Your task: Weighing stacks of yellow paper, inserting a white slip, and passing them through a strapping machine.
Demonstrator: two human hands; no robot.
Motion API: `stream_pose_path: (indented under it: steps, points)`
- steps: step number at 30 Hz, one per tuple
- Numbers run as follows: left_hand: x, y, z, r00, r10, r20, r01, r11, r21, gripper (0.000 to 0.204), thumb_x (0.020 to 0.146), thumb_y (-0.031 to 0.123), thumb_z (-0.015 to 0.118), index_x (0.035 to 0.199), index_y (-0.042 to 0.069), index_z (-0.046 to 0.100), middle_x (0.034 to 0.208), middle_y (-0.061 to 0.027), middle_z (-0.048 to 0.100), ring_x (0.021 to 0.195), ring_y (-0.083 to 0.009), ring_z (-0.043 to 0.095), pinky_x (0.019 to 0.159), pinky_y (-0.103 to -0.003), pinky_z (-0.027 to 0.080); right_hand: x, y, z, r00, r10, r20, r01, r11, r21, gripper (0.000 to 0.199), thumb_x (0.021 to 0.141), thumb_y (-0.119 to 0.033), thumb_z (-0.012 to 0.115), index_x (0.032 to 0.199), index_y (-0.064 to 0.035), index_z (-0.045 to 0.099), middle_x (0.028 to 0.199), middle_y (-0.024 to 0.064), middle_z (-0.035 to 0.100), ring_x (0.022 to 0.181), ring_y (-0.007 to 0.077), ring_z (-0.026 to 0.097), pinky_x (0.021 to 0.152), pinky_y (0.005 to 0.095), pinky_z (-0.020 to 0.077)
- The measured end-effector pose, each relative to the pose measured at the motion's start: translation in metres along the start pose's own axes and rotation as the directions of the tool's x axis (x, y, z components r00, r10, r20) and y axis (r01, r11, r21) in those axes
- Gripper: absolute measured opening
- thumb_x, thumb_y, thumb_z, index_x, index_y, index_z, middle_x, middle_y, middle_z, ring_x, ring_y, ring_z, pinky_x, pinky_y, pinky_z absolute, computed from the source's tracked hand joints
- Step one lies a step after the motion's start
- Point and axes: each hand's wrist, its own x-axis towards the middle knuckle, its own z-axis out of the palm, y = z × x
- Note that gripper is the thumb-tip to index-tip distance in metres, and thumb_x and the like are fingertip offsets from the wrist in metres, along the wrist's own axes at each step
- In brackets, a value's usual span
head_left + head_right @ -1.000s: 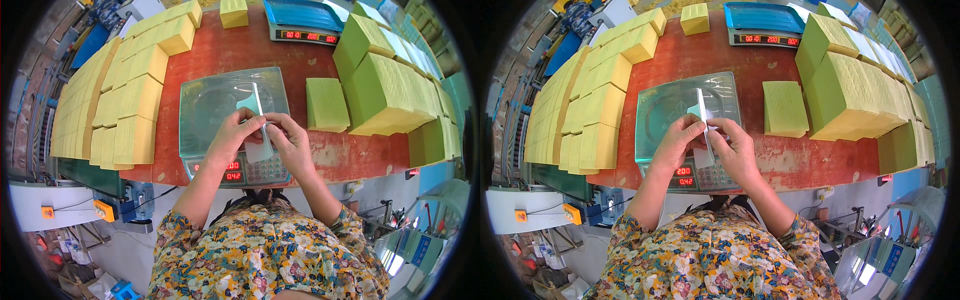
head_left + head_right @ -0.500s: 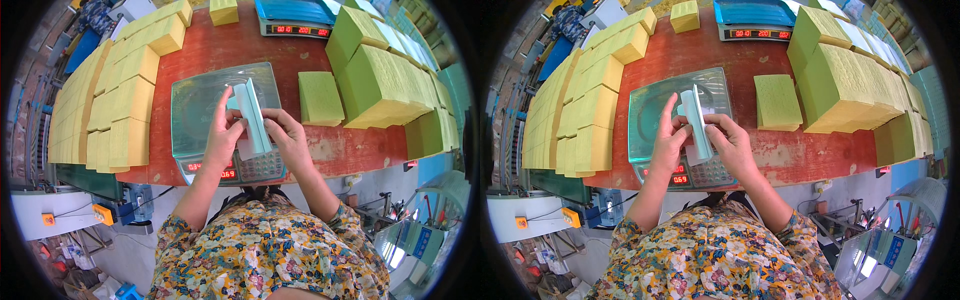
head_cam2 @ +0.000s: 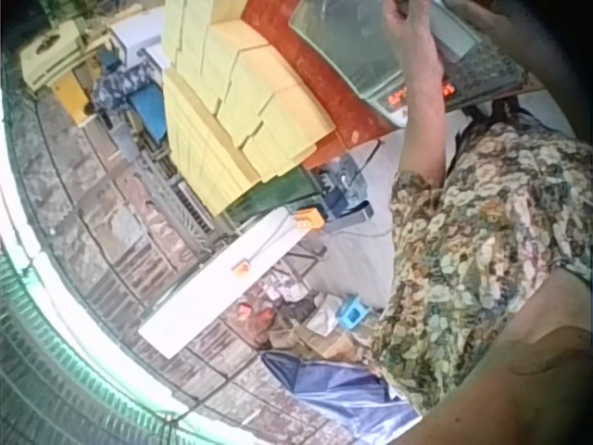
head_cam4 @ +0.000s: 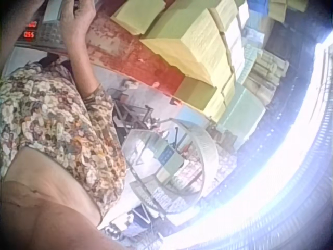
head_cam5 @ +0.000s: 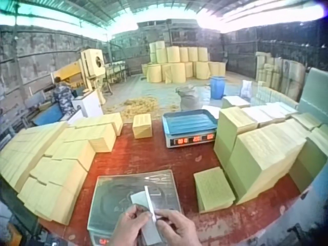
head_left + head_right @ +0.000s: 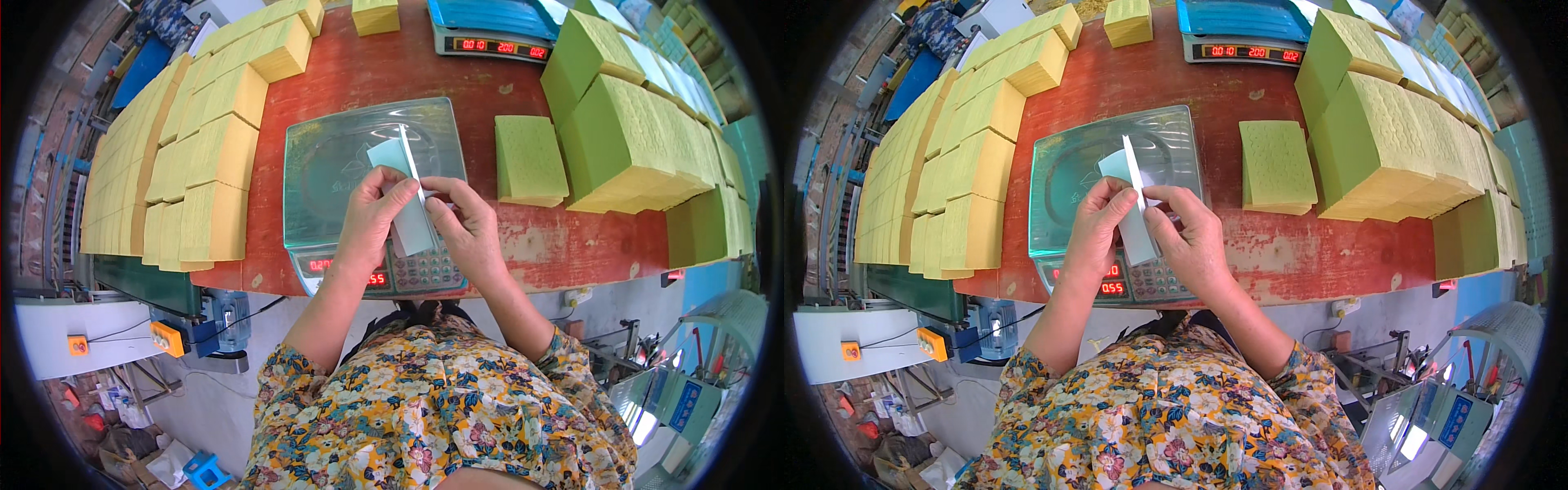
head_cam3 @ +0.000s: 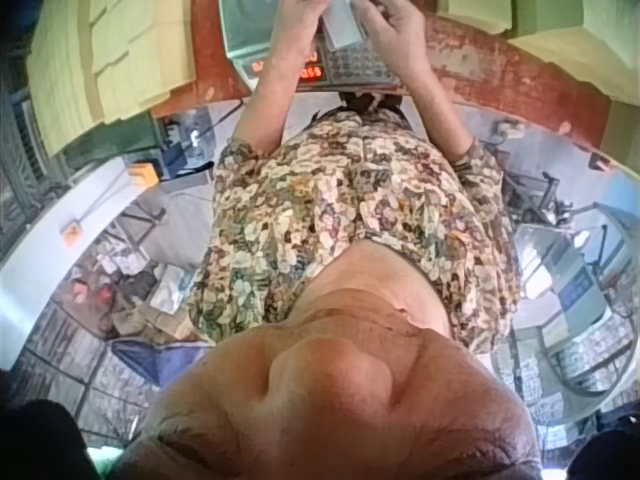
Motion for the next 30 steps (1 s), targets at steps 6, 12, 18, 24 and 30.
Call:
stream_pose_path:
  steps: [6,12,18,24,30]
  points:
    - [0.0,-0.001,-0.001,1.0,-0.02,0.001,0.02,0.999,-0.031,0.026,0.086,0.024,0.076,0.095,0.006,0.06,0.084,0.0006,0.058,0.077,-0.006,0.054,0.068,-0.023,0.044,0.001,0.001,-0.001,1.0,0.01,0.004,-0.01,1.0,0.003,0.025,0.09,-0.008,0.061,0.113,0.0008,0.063,0.098,0.0121,0.065,0.084,0.0172,0.064,0.072,0.0306,0.0537]
    - [0.0,-0.003,-0.004,1.0,-0.025,0.017,0.025,0.999,-0.043,0.024,0.087,0.024,0.075,0.096,0.007,0.061,0.085,0.0009,0.059,0.078,-0.0059,0.054,0.07,-0.022,0.044,0.001,0.006,-0.003,1.0,0.01,0.013,-0.01,0.999,0.033,0.025,0.09,-0.008,0.061,0.114,0.0009,0.063,0.097,0.0121,0.065,0.083,0.0169,0.063,0.074,0.0307,0.0525]
    - [-0.005,-0.01,-0.008,0.997,-0.075,-0.034,0.073,0.995,-0.061,0.012,0.092,0.017,0.066,0.091,0.006,0.062,0.082,0.0021,0.061,0.074,-0.0046,0.054,0.065,-0.021,0.043,0.008,0.014,-0.021,0.999,-0.005,-0.054,0.007,0.999,0.047,0.025,0.089,-0.004,0.06,0.114,0.0019,0.063,0.101,0.0124,0.065,0.085,0.0164,0.062,0.077,0.0291,0.0509]
    - [-0.01,-0.016,-0.011,0.994,0.045,-0.099,-0.041,0.998,0.046,0.007,0.092,0.014,0.062,0.089,0.007,0.061,0.083,0.0018,0.062,0.074,-0.0056,0.056,0.064,-0.022,0.045,-0.001,-0.005,-0.029,0.972,-0.223,-0.069,0.202,0.953,-0.223,0.025,0.087,-0.002,0.063,0.112,0.0006,0.063,0.103,0.0177,0.065,0.083,0.0231,0.066,0.073,0.0342,0.0546]
    - [-0.032,0.0,0.022,0.967,0.172,-0.186,-0.153,0.982,0.115,0.011,0.09,0.017,0.064,0.088,0.006,0.062,0.078,0.005,0.055,0.071,-0.0037,0.046,0.063,-0.021,0.037,-0.007,-0.003,-0.005,0.963,-0.247,0.106,0.255,0.964,-0.076,0.031,0.088,-0.014,0.065,0.112,0.0047,0.06,0.101,0.0235,0.064,0.081,0.0322,0.068,0.071,0.0387,0.0546]
